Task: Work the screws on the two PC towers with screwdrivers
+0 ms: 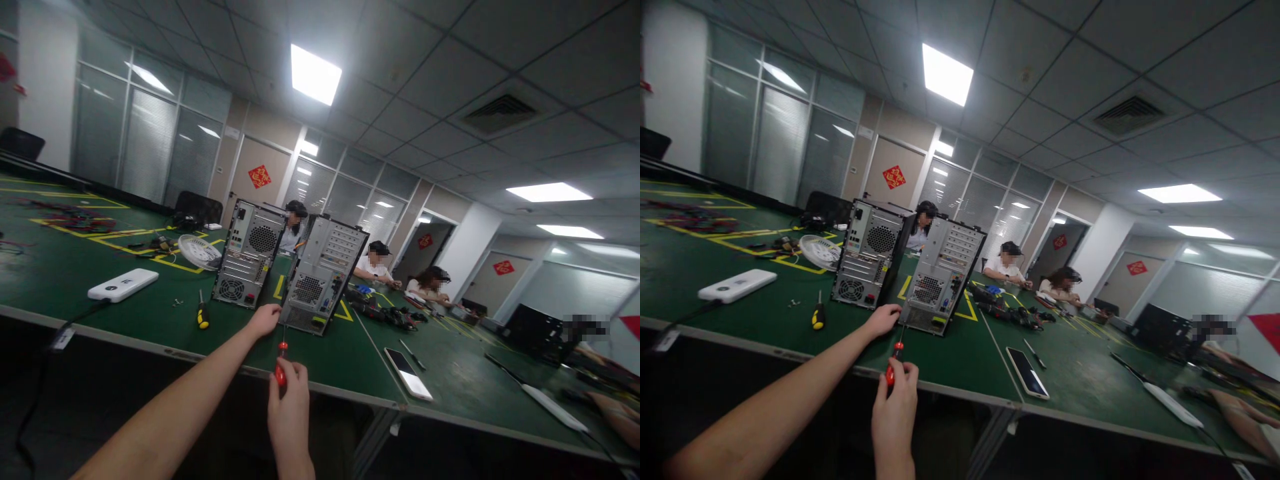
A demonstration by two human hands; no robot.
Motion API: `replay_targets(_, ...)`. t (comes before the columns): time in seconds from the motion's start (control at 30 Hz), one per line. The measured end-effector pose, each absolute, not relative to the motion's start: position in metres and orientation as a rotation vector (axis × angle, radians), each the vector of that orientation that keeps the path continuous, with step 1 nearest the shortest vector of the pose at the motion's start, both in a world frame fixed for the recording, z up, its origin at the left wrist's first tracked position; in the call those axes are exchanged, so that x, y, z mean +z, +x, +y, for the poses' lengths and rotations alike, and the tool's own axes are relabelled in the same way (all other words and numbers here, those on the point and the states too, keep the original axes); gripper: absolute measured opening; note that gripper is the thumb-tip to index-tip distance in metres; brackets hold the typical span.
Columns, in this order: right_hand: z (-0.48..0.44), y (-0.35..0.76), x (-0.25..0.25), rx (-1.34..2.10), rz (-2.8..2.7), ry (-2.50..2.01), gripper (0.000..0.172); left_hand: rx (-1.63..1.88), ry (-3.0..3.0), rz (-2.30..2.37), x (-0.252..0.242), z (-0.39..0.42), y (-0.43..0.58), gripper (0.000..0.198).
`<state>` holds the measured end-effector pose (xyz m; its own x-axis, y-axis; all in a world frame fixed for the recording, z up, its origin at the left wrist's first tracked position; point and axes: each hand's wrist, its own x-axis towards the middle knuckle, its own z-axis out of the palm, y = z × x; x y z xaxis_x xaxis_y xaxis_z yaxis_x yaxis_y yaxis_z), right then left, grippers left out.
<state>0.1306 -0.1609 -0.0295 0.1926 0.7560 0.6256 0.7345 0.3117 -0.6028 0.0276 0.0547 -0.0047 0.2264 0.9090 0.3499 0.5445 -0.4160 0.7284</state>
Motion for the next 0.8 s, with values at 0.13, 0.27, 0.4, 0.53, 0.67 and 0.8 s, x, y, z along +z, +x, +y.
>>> replay_targets(0.13, -0.1610, 0.1296, -0.0288, 0.075, -1.517, -1.398, 0.031, 1.065, 2.003, 1.289, -0.0071, 0.0567, 0.0273, 0.037)
replay_targets(0.27, -0.1615, 0.1275, -0.0254, 0.129, -1.509, -1.387, 0.029, 1.064, 1.988, 1.277, -0.0078, 0.0579, 0.0271, 0.036)
replay_targets(0.4, -0.1614, 0.1261, -0.0251, 0.161, -1.503, -1.385, 0.028, 1.055, 2.005, 1.285, -0.0064, 0.0567, 0.0268, 0.036)
replay_targets(0.53, -0.1606, 0.1272, -0.0280, 0.141, -1.512, -1.391, 0.030, 1.058, 2.004, 1.284, -0.0076, 0.0575, 0.0268, 0.037)
replay_targets(0.67, -0.1597, 0.1281, -0.0294, 0.110, -1.526, -1.385, 0.027, 1.064, 1.999, 1.280, -0.0107, 0.0605, 0.0269, 0.037)
replay_targets(0.8, -0.1604, 0.1267, -0.0275, 0.107, -1.527, -1.389, 0.025, 1.073, 2.017, 1.277, -0.0103, 0.0601, 0.0270, 0.037)
